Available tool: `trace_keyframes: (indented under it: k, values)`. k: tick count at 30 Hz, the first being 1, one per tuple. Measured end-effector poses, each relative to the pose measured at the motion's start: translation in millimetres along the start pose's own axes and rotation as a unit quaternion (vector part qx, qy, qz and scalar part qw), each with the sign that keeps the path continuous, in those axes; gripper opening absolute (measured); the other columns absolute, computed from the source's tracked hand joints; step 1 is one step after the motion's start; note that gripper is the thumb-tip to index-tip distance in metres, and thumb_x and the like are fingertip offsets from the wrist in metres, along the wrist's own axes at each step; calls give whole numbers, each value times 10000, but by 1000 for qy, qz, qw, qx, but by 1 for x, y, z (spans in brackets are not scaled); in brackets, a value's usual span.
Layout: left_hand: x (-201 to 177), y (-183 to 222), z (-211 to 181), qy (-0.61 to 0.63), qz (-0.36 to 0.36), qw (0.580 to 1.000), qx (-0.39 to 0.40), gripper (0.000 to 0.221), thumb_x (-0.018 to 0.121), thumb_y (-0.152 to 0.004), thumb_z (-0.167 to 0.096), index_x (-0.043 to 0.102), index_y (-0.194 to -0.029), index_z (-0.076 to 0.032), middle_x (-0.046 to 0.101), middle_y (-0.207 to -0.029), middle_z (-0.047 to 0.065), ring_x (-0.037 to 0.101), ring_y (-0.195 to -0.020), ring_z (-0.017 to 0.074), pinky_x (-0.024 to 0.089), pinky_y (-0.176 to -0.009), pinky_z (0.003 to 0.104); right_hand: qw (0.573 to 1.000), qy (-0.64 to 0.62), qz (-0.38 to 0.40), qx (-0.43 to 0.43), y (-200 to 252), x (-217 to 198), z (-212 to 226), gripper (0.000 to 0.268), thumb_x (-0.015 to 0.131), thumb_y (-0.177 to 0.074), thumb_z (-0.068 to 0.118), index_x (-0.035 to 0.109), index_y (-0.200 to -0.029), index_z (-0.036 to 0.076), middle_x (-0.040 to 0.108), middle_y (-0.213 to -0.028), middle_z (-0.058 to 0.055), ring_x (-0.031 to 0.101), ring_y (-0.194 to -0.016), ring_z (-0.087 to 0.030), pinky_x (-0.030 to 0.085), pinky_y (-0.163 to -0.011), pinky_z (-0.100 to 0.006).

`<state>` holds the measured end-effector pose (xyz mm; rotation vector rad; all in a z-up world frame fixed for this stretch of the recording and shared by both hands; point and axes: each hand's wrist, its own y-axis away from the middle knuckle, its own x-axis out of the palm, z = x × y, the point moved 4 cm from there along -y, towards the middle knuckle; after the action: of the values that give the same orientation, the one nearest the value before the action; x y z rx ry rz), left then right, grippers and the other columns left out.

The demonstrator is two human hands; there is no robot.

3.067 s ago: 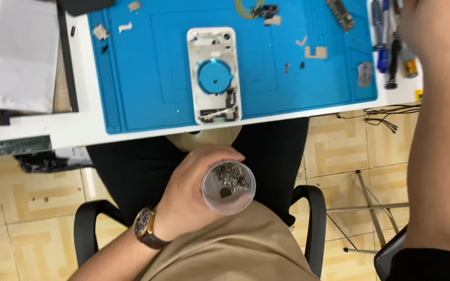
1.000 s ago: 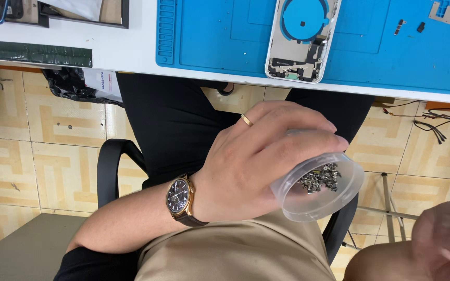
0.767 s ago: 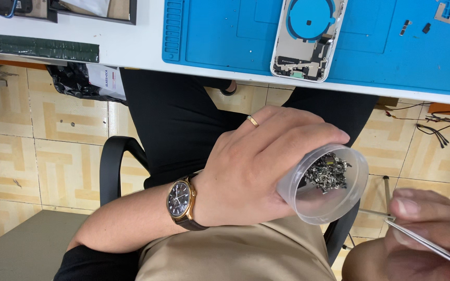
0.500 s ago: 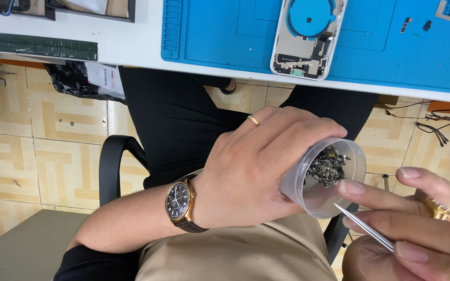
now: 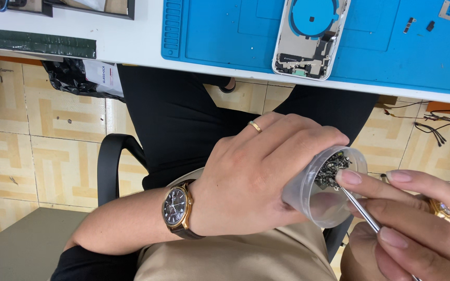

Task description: The person uses a screwdriver to remove screws from a disassembled smartphone placed on a blue mat. They then use tweezers to select a screw from a container and place it into the screwdriver before reinserting it into the phone.

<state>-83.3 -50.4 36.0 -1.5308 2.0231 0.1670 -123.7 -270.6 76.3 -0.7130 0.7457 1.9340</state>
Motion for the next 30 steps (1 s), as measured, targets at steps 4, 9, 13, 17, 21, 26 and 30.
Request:
trace_keyframes:
  k: [4,9,13,17,21,26,30]
  values:
    - [-1,1,-1,1,-11,1000,7,485,687,-1033,-500,612,-1358,-148,735,-1222,39,742,-1043,263,556,-645,382,999,16,-27,21,0,4,8,321,489,-989,-3,739,-1182,-60,752,-1431,-116,463,-1545,-170,376,-1226,-239]
    - [-4,1,-2,-11,-13,1000,-5,498,598,-1028,-557,631,-1333,-165,744,-1209,25,755,-1086,251,556,-640,380,995,67,-69,-28,-1,6,7,329,529,-1011,81,742,-1206,-76,757,-1376,-150,539,-1453,-237,441,-1191,-296]
    - [-5,0,-1,-6,-20,1000,-2,507,534,-1037,-571,637,-1310,-156,738,-1170,34,750,-1036,253,535,-611,385,984,67,-101,-129,13,12,-9,294,632,-1020,56,552,-1304,63,778,-1322,-228,716,-1449,-449,531,-1280,-489]
    - [-4,0,2,14,-7,1000,-11,546,499,-1030,-593,626,-1328,-153,732,-1186,36,752,-1082,258,566,-677,407,968,11,-231,-99,10,44,-46,553,319,-1104,404,637,-1024,-42,776,-1139,-215,714,-1240,-350,530,-1153,-424]
    - [-3,1,5,26,-2,1000,3,546,576,-1020,-575,612,-1346,-139,736,-1194,52,749,-1098,259,590,-788,393,907,-58,-409,-83,-8,59,-22,783,247,-1233,564,433,-878,-109,613,-776,-312,682,-805,-463,586,-1003,-578]
    - [0,2,5,26,-13,1000,4,522,582,-1030,-565,614,-1338,-146,745,-1198,40,762,-1102,250,598,-795,387,903,-134,-409,-9,-5,62,-24,813,228,-1226,702,393,-945,-43,506,-773,-217,719,-827,-399,575,-1144,-519]
    - [0,0,6,57,18,998,-13,528,586,-1018,-565,587,-1358,-161,730,-1211,18,750,-1111,234,599,-817,394,900,-166,-400,-52,1,59,-40,594,289,-1265,696,374,-1155,118,432,-721,-65,777,-907,-384,530,-1198,-449]
